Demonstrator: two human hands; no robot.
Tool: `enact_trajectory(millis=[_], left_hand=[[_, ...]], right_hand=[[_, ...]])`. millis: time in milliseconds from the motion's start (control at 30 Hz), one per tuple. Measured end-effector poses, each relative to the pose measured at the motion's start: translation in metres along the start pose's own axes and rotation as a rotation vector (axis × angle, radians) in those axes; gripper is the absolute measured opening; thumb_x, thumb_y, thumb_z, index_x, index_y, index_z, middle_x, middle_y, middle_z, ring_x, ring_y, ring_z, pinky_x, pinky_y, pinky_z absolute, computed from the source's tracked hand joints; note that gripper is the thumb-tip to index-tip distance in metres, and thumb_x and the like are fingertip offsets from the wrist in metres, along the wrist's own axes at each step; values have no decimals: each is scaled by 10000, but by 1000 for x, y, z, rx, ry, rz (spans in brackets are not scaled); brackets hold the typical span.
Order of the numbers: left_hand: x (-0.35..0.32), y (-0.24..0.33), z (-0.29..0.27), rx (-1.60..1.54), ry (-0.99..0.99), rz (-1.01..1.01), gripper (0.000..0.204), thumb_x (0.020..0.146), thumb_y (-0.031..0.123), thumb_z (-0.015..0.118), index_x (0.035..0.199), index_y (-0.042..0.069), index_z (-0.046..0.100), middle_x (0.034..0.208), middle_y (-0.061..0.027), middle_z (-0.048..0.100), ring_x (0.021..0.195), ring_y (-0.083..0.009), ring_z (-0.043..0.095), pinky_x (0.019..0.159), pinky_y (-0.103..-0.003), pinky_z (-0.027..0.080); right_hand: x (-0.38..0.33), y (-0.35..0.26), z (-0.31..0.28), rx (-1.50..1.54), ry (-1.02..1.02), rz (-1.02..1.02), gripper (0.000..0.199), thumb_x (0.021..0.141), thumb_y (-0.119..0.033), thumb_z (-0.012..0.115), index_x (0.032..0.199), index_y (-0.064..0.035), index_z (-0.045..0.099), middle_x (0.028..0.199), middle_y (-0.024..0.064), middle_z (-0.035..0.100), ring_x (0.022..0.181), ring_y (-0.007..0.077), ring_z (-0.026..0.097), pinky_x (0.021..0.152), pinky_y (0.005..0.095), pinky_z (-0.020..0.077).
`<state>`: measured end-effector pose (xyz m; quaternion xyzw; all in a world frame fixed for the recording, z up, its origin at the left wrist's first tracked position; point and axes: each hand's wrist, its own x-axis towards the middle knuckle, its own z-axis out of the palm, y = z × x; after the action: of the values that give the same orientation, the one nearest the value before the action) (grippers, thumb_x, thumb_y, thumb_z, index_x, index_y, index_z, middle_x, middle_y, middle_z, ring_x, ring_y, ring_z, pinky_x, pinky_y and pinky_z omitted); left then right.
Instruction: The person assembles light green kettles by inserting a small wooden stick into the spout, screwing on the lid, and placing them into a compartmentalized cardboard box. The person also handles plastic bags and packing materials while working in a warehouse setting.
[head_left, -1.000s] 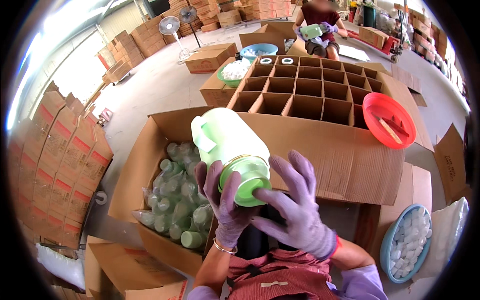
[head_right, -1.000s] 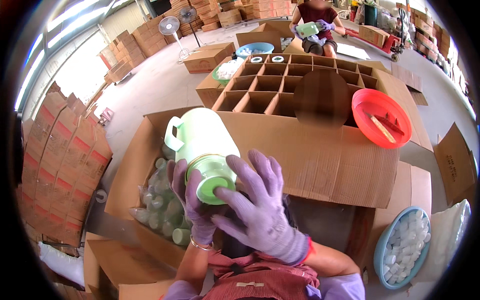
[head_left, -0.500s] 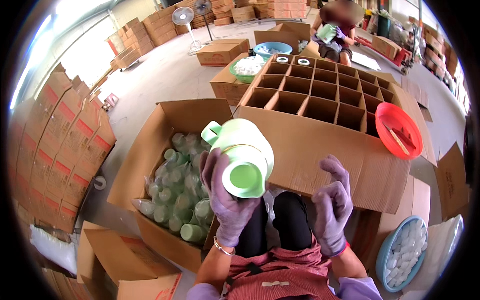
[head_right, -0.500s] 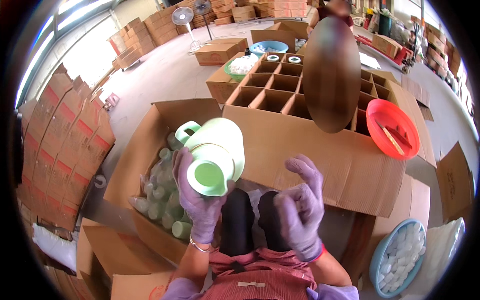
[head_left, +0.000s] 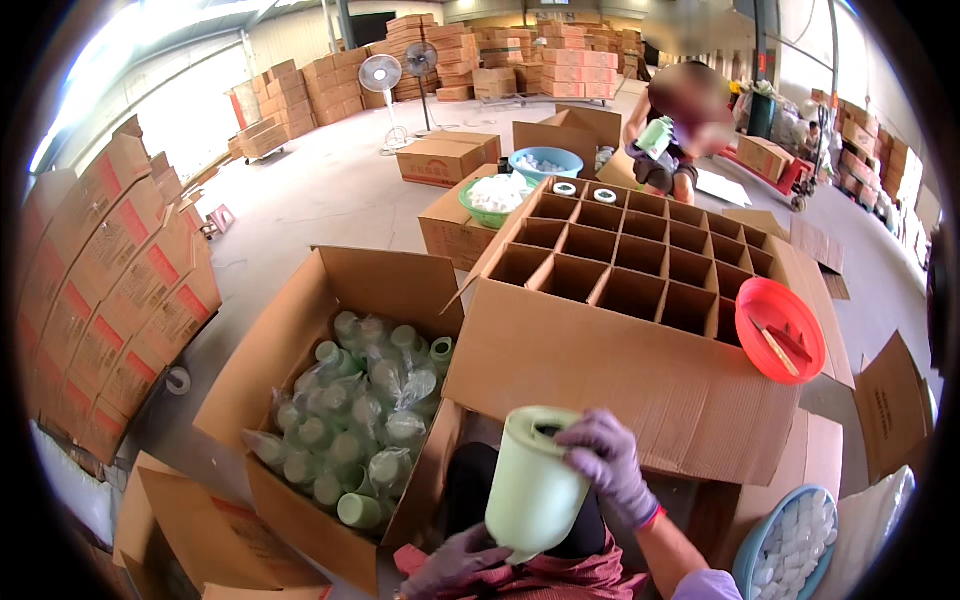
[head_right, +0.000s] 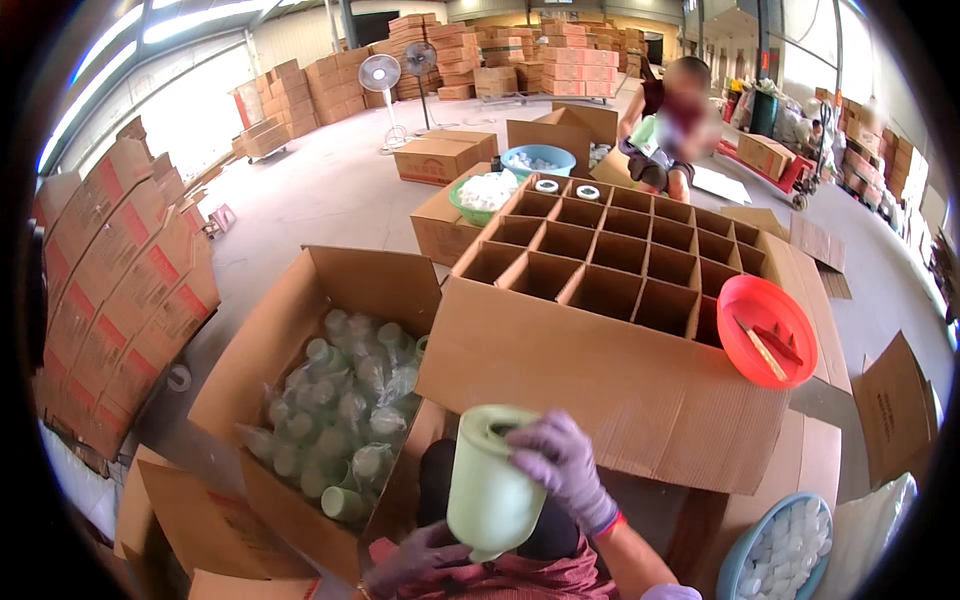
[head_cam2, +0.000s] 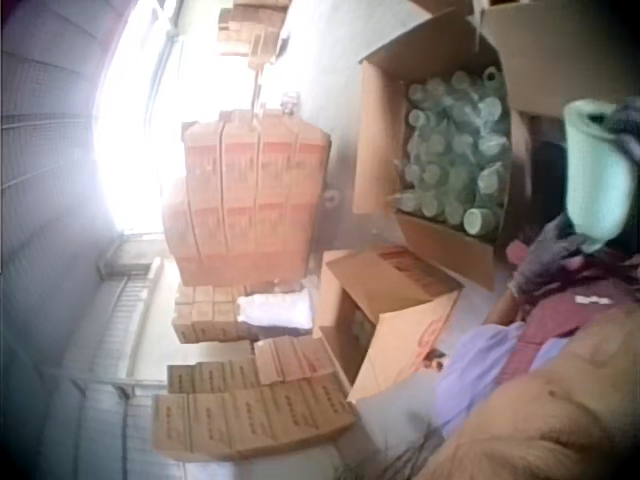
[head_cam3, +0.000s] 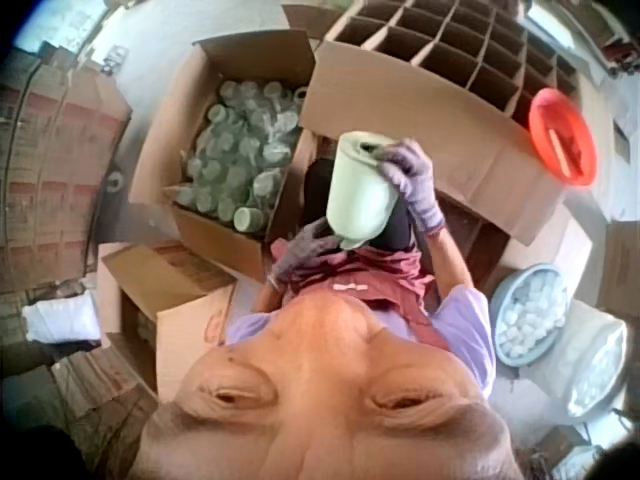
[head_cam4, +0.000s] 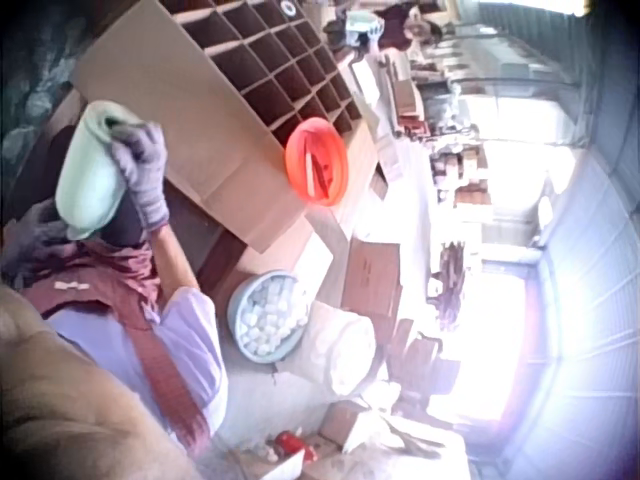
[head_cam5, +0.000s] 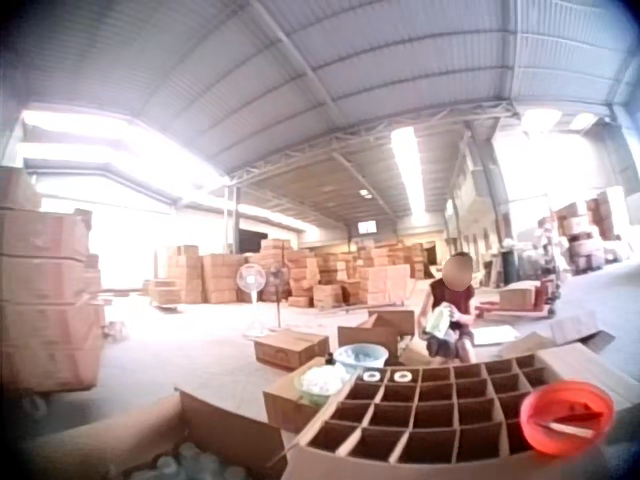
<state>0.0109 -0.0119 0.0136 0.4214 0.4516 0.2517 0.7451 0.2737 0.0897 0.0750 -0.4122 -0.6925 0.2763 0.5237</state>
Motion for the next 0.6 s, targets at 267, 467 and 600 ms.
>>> enact_trajectory(millis=[267, 467, 600], left_hand=[[63, 27, -17, 58, 164, 612, 548, 1040, 342, 469, 1416, -56, 428, 1405, -136, 489, 1310, -182, 447, 1121, -319, 330], [83, 8, -22, -179, 22, 358, 610, 992, 340, 565, 1435, -50, 410, 1437, -144, 479, 1329, -220, 456, 1108, -356, 358], [75, 21, 1, -237, 9, 427, 549, 1025, 362, 517, 1379, -55, 477, 1384, -110, 528, 1274, -184, 504, 1067, -340, 405]], right_hand=[[-68, 42, 44, 88, -359, -182, 335, 760, -336, 815, 959, -87, 714, 967, 62, 656, 1012, 287, 583, 959, 441, 432], [-42, 1, 31, -258, -271, -306, 392, 726, -405, 805, 975, -125, 693, 1001, 40, 637, 921, 268, 576, 896, 431, 447], [-53, 14, 38, 15, -306, -256, 231, 818, -248, 769, 978, -97, 699, 1028, 71, 652, 1034, 283, 587, 951, 453, 445]])
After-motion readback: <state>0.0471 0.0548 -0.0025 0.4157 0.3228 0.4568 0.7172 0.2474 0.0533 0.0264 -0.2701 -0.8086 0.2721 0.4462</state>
